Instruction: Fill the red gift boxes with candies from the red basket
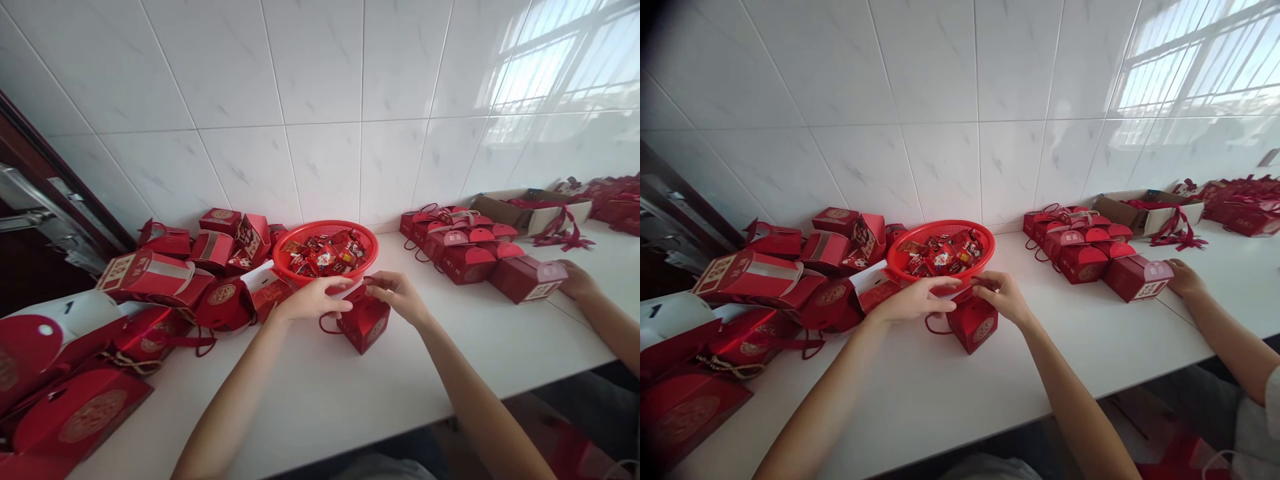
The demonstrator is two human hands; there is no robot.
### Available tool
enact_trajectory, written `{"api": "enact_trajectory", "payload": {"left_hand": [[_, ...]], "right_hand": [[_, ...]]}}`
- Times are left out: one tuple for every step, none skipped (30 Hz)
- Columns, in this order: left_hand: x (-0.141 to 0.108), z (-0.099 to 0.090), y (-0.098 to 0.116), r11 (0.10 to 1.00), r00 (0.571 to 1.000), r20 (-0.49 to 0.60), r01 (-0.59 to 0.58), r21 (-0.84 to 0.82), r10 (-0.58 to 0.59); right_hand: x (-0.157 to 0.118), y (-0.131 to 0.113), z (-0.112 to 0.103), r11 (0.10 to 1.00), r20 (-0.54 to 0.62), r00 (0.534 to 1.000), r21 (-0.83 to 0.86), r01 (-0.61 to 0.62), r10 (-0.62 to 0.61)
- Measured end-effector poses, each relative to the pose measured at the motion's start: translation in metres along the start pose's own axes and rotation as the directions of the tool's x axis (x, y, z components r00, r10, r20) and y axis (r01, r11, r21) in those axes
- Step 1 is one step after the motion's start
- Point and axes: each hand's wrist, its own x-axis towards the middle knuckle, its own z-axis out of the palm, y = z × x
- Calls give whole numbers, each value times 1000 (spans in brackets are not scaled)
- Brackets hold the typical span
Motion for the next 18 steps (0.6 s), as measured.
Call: {"api": "enact_trajectory", "payload": {"left_hand": [[-3,-3,2,998,1000,-12,-8,-66,7],[-5,-5,5,991,999,-25,-32,-134,29],[-7,-7,7,977,998,-37,-64,-205,58],[-9,-9,9,956,995,-48,-97,-277,87],[-11,-10,11,930,992,-60,-128,-344,114],[-12,-10,13,902,988,-72,-157,-402,139],[-13,-9,14,875,983,-84,-182,-449,162],[-14,-8,16,852,979,-90,-202,-484,181],[-14,-6,17,832,976,-92,-215,-511,196],[-14,-3,18,815,973,-95,-226,-534,208],[-13,-1,19,798,971,-97,-236,-555,219],[-13,2,19,781,968,-97,-245,-575,232],[-12,5,19,761,964,-97,-255,-596,247],[-11,9,19,740,960,-96,-266,-618,265],[-10,12,19,719,954,-96,-277,-638,283],[-9,15,19,703,948,-96,-290,-650,302],[-8,18,18,693,942,-100,-305,-654,321],[-8,21,19,688,936,-109,-322,-650,336]], "right_hand": [[0,-2,-2,1000,-14,1000,-7,4,-4],[1,-5,-3,1000,-29,1000,-9,5,-6],[1,-8,-5,1000,-42,999,-8,5,-6],[1,-11,-6,1000,-52,999,-8,5,-6],[2,-15,-6,1000,-55,998,-13,6,-7],[1,-19,-6,1000,-55,998,-28,9,-11],[1,-23,-6,999,-48,999,-52,13,-16],[0,-28,-5,997,-36,999,-81,19,-22],[-1,-32,-4,994,-18,999,-107,25,-27],[-3,-35,-2,991,2,1000,-128,31,-31],[-4,-38,0,989,21,999,-141,37,-35],[-6,-40,2,988,38,999,-148,45,-40],[-7,-42,4,987,53,997,-152,55,-48],[-8,-42,7,986,63,996,-156,68,-58],[-9,-42,9,984,68,995,-160,81,-71],[-10,-41,11,982,67,994,-162,95,-85],[-10,-39,13,981,62,993,-161,108,-99],[-10,-38,14,980,54,992,-159,119,-112]]}}
